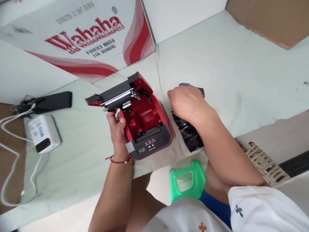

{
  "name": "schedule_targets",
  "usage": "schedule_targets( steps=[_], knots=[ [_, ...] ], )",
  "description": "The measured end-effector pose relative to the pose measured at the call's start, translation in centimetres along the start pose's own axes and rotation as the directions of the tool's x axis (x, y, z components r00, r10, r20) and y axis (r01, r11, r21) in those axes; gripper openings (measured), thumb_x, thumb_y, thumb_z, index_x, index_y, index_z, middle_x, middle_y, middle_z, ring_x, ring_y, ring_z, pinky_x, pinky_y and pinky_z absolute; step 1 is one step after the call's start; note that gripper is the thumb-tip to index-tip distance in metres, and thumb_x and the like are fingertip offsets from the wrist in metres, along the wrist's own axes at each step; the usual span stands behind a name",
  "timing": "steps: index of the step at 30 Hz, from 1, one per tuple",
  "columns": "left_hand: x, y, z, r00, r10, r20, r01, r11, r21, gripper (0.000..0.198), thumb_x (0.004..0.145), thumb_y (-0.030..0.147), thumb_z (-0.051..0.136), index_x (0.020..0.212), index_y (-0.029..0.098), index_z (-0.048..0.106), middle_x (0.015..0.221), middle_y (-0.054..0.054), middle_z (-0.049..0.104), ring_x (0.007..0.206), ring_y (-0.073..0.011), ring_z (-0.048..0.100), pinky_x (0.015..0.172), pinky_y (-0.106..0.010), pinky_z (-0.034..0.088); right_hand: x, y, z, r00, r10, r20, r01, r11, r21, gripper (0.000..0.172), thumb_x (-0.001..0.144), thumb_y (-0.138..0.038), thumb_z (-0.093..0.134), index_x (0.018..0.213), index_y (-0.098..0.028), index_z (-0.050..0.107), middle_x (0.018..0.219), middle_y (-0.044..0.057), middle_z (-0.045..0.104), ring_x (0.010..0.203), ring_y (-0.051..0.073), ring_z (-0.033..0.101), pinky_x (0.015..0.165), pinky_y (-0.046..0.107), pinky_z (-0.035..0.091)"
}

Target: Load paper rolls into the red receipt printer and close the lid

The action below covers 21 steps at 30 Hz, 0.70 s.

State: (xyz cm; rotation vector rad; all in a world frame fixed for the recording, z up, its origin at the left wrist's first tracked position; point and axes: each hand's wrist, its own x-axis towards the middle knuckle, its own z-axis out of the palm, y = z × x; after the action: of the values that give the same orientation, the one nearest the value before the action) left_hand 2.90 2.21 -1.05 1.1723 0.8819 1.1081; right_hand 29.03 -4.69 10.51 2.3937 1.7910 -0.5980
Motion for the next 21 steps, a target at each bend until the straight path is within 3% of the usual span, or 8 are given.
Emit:
schedule_targets(
  steps=[5,12,16,21],
  knots=[
    [0.0,0.0,0.1,1.0,-0.012,0.028,0.012,1.0,-0.019,0.062,0.091,0.064,0.097,0.142,0.042,0.071,0.118,-0.001,0.061,0.102,-0.0169,0.064,0.097,-0.03,0.061,0.8,1.8,1.2,0.974,0.219,-0.05,-0.223,0.969,-0.105,0.033,0.108,-0.03,0.068,0.135,-0.016,0.081,0.124,0.025,0.085,0.106,0.042,0.08,0.073,0.043,0.043],
    [0.0,0.1,0.1,1.0,-0.008,0.024,0.008,1.0,-0.024,0.062,0.09,0.062,0.099,0.142,0.042,0.071,0.115,0.0,0.059,0.099,-0.0167,0.061,0.095,-0.03,0.058,1.4,4.9,2.3,0.933,0.332,-0.143,-0.346,0.934,-0.09,0.051,0.098,-0.043,0.084,0.143,-0.02,0.072,0.133,0.022,0.082,0.115,0.045,0.076,0.081,0.047,0.052],
    [-0.1,0.3,0.3,1.0,-0.012,0.005,0.012,1.0,-0.02,0.06,0.09,0.06,0.098,0.14,0.041,0.071,0.111,0.0,0.055,0.096,-0.0163,0.058,0.095,-0.03,0.058,2.1,4.9,2.3,0.907,0.386,-0.17,-0.393,0.92,-0.009,0.05,0.098,-0.032,0.081,0.145,-0.018,0.069,0.144,0.025,0.075,0.126,0.047,0.073,0.088,0.049,0.054],
    [-0.1,0.3,0.4,1.0,0.006,0.008,-0.006,0.999,0.033,0.062,0.093,0.064,0.095,0.143,0.04,0.068,0.113,0.0,0.055,0.097,-0.0174,0.06,0.099,-0.032,0.06,2.9,4.6,2.1,0.856,0.49,-0.167,-0.489,0.871,0.051,0.049,0.101,-0.022,0.071,0.149,-0.014,0.067,0.141,0.027,0.076,0.117,0.043,0.078,0.087,0.049,0.055]
  ],
)
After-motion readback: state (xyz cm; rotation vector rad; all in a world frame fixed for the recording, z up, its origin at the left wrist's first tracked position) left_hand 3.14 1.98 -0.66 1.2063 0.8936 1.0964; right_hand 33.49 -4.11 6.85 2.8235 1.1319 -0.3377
